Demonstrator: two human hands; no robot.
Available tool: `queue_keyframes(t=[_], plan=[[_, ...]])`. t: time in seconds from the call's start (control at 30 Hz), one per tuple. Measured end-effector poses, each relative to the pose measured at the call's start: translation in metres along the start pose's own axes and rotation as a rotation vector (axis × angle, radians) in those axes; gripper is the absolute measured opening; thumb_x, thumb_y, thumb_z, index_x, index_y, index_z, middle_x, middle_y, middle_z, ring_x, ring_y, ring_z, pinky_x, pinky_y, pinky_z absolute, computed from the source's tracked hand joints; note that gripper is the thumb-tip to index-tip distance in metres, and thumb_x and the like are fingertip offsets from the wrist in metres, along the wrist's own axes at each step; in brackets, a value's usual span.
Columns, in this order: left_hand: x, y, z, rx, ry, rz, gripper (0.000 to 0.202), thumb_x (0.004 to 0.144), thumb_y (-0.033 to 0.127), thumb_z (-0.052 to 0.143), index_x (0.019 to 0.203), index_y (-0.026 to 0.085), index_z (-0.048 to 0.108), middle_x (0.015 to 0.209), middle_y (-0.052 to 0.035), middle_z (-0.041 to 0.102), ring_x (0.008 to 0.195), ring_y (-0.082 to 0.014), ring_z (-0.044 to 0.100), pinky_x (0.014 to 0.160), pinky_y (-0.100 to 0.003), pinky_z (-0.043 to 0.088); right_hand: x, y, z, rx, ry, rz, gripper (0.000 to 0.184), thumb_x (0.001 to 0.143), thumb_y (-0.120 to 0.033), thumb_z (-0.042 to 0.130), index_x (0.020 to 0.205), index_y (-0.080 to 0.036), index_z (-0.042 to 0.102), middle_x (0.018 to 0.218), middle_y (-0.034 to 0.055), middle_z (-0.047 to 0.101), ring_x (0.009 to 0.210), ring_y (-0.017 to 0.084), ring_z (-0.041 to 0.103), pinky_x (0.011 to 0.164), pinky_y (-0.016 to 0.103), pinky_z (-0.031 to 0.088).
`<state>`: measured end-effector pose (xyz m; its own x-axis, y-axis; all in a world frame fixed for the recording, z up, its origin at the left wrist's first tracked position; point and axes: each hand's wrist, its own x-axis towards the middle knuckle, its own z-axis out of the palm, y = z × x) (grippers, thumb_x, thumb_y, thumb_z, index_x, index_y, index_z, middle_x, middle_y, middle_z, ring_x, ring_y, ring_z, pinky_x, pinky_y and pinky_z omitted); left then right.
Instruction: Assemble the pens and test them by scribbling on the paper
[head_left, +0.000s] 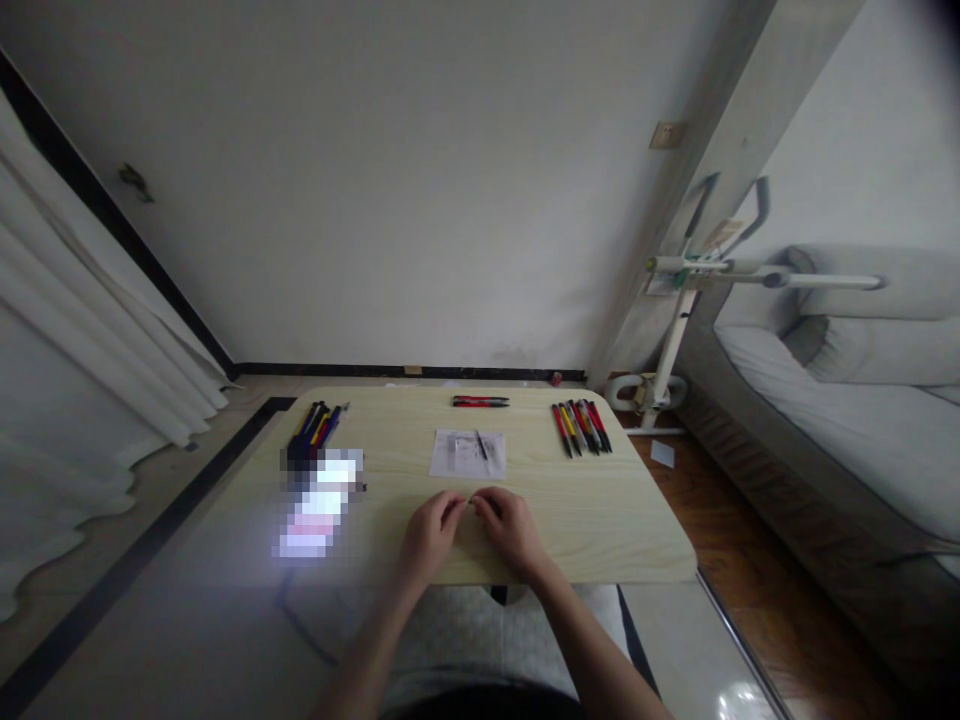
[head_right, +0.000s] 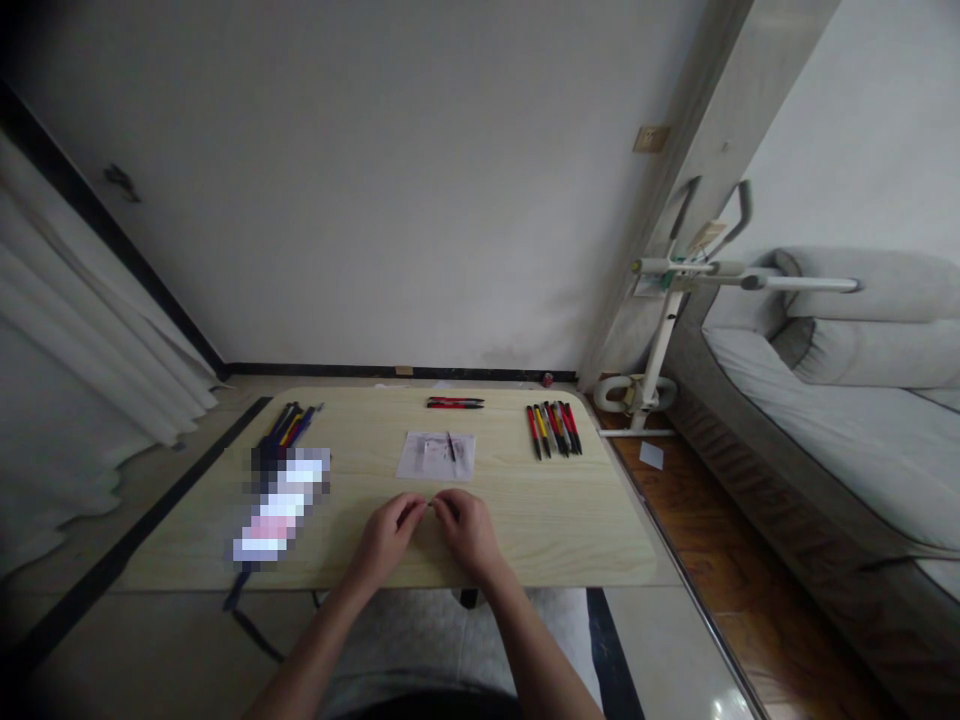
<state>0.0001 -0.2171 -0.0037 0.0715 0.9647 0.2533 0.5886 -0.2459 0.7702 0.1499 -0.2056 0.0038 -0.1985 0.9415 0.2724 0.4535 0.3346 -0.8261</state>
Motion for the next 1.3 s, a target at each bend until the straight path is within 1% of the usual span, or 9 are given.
queue_keyframes(t=[0.13,0.23,0.33,0.5,0.73,0.97,1.17,1.3], plan=[[-0.0006,0.0014,-0.001,0.008,0.002,0.002,0.02,0.082,0.031,0.043,0.085,0.018,0.059,0.084,-0.0056,0.065,0.077,-0.0167,0.059,0.068,-0.024,0.043,-0.0003,0.0008,0.0009,-0.02,0.0,0.005,0.021,0.083,-0.027,0.046,0.077,-0.017,0.063,0.07,0.0024,0.064,0.063,0.013,0.056,0.058,0.021,0.039],[-0.0007,0.0028,-0.0014,0.02,-0.004,0.001,0.022,0.083,0.031,0.041,0.082,0.018,0.059,0.08,-0.0056,0.065,0.074,-0.0164,0.059,0.065,-0.023,0.043,-0.0005,0.0017,0.0018,-0.036,-0.003,0.004,0.024,0.084,-0.028,0.045,0.074,-0.016,0.063,0.067,0.0024,0.063,0.061,0.013,0.055,0.056,0.021,0.037],[-0.0005,0.0044,-0.0018,0.026,-0.006,-0.005,0.024,0.084,0.032,0.039,0.08,0.018,0.058,0.075,-0.0046,0.064,0.07,-0.0155,0.058,0.063,-0.022,0.042,-0.0005,0.0016,0.0019,-0.041,-0.014,-0.007,0.025,0.084,-0.028,0.044,0.074,-0.016,0.063,0.068,0.0026,0.063,0.061,0.012,0.055,0.056,0.02,0.037],[-0.0004,0.0061,-0.0033,0.026,-0.021,-0.007,0.025,0.084,0.032,0.038,0.079,0.018,0.058,0.076,-0.0051,0.064,0.071,-0.0155,0.058,0.061,-0.022,0.041,-0.0005,0.0005,0.0012,-0.053,-0.017,-0.01,0.023,0.084,-0.027,0.045,0.074,-0.016,0.063,0.068,0.0021,0.064,0.061,0.012,0.055,0.056,0.02,0.037],[-0.0003,0.0054,-0.0041,0.043,-0.027,-0.017,0.029,0.085,0.034,0.035,0.073,0.017,0.056,0.07,-0.0046,0.061,0.066,-0.0152,0.055,0.06,-0.022,0.039,-0.0005,0.0017,0.0012,-0.036,-0.051,-0.016,0.018,0.082,-0.025,0.047,0.078,-0.017,0.063,0.07,0.0019,0.064,0.063,0.012,0.056,0.059,0.021,0.04],[-0.0006,0.0065,-0.0045,0.063,-0.019,-0.012,0.031,0.086,0.035,0.033,0.07,0.018,0.055,0.069,-0.0047,0.06,0.065,-0.0154,0.054,0.058,-0.023,0.038,-0.0006,0.0018,0.0004,-0.002,-0.07,-0.026,0.015,0.081,-0.024,0.05,0.083,-0.018,0.064,0.076,0.0027,0.065,0.069,0.014,0.058,0.064,0.023,0.042],[-0.0002,0.0052,-0.0037,0.078,-0.011,-0.004,0.032,0.086,0.035,0.034,0.068,0.018,0.054,0.068,-0.004,0.06,0.065,-0.0151,0.055,0.058,-0.022,0.038,-0.0011,0.001,-0.0005,-0.001,-0.101,-0.016,0.012,0.077,-0.022,0.054,0.083,-0.017,0.063,0.075,0.0028,0.065,0.066,0.014,0.057,0.062,0.023,0.043],[0.0002,0.0039,-0.0032,0.085,-0.005,0.005,0.03,0.086,0.035,0.035,0.072,0.017,0.055,0.069,-0.0044,0.061,0.066,-0.0155,0.056,0.061,-0.023,0.039,-0.0014,0.0026,0.001,-0.025,-0.092,-0.013,0.011,0.076,-0.024,0.055,0.08,-0.017,0.063,0.07,0.0018,0.063,0.062,0.013,0.055,0.058,0.022,0.042]])
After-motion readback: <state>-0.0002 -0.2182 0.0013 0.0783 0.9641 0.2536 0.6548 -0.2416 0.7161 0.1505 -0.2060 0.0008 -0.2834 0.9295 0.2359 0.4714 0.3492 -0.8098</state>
